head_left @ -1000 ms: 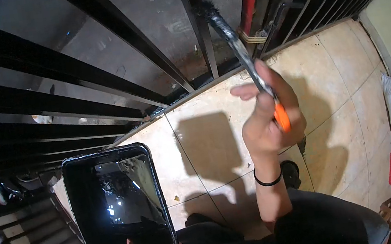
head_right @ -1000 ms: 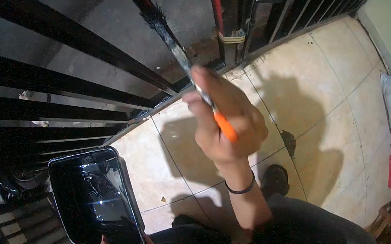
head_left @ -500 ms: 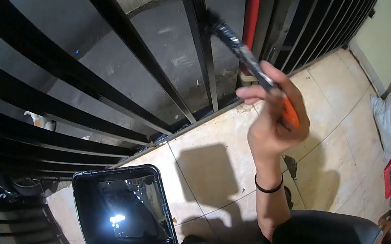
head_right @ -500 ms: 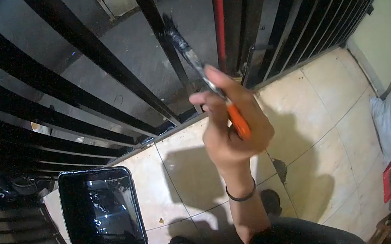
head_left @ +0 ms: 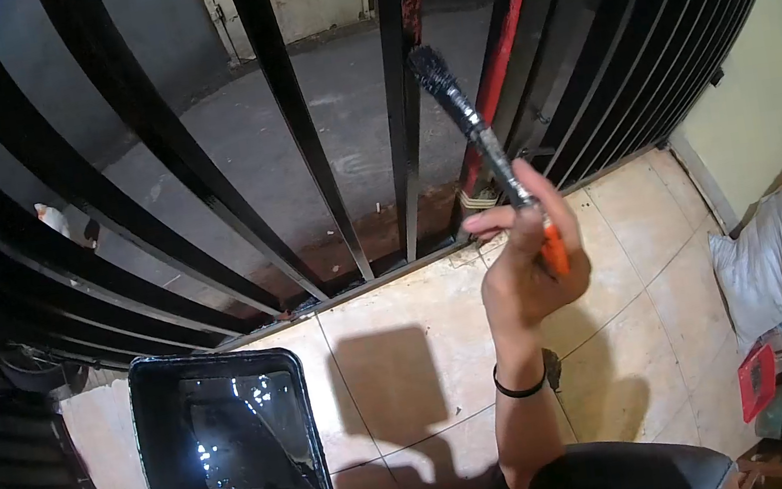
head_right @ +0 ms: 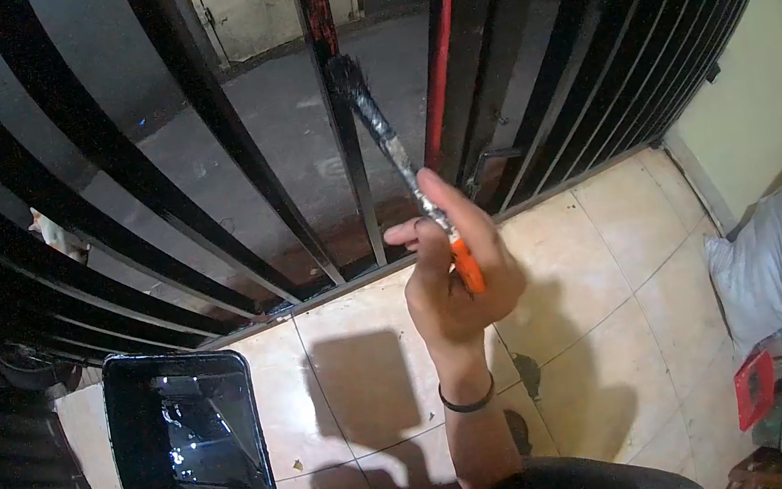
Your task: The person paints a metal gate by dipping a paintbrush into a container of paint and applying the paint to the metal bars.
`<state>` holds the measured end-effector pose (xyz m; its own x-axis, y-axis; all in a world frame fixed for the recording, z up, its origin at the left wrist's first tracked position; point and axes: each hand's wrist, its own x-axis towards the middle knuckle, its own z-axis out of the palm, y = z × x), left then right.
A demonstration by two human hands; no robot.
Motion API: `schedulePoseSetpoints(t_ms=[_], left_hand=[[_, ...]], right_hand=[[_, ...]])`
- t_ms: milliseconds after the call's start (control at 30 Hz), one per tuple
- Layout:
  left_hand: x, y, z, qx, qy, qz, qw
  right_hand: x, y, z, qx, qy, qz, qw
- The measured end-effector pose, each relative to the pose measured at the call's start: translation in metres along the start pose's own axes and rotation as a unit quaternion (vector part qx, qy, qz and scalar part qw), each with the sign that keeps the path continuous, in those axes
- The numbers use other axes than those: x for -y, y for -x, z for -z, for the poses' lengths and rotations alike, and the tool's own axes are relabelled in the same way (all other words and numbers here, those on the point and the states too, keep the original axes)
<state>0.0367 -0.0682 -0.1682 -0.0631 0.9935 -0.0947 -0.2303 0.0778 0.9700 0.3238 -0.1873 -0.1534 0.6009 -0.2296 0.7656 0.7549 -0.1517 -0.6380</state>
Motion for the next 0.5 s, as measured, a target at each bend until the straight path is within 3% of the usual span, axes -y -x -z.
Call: schedulePoseSetpoints(t_ms=[100, 167, 300, 367, 400, 433, 467, 500], left_hand=[[0.002, -0.001, 0.006, -0.007, 0.013, 0.003, 1.000], [0.003, -0.003, 0.007, -0.012, 0.019, 0.000, 1.000], [-0.008, 0.004, -0.002, -0.007, -0.001, -0.005, 1.000], [-0.009, 0.005, -0.001, 0.003, -0.015, -0.009, 1.000], [-0.005, 0.006, -0.004, 0.010, -0.027, -0.012, 1.000], [-0.004, 0.006, -0.003, 0.017, -0.041, -0.018, 0.999], [-0.003, 0.005, -0.003, 0.023, -0.056, -0.024, 0.998], [0.007, -0.008, 0.006, 0.028, -0.068, -0.032, 0.997]], right_hand=[[-0.033, 0.040, 0.008, 0.037, 0.079, 0.021, 0.996], [-0.049, 0.072, 0.016, 0.082, 0.090, -0.110, 0.986], [-0.049, 0.075, 0.028, 0.119, 0.095, -0.177, 0.972], [-0.050, 0.056, 0.018, 0.111, 0.101, -0.075, 0.986], [-0.031, 0.039, 0.014, 0.106, 0.065, -0.114, 0.986], [-0.024, 0.025, 0.009, 0.061, 0.036, -0.068, 0.995], [-0.008, 0.012, 0.009, 0.018, -0.027, -0.112, 0.993], [-0.005, 0.007, 0.010, 0.004, -0.061, -0.091, 0.994]])
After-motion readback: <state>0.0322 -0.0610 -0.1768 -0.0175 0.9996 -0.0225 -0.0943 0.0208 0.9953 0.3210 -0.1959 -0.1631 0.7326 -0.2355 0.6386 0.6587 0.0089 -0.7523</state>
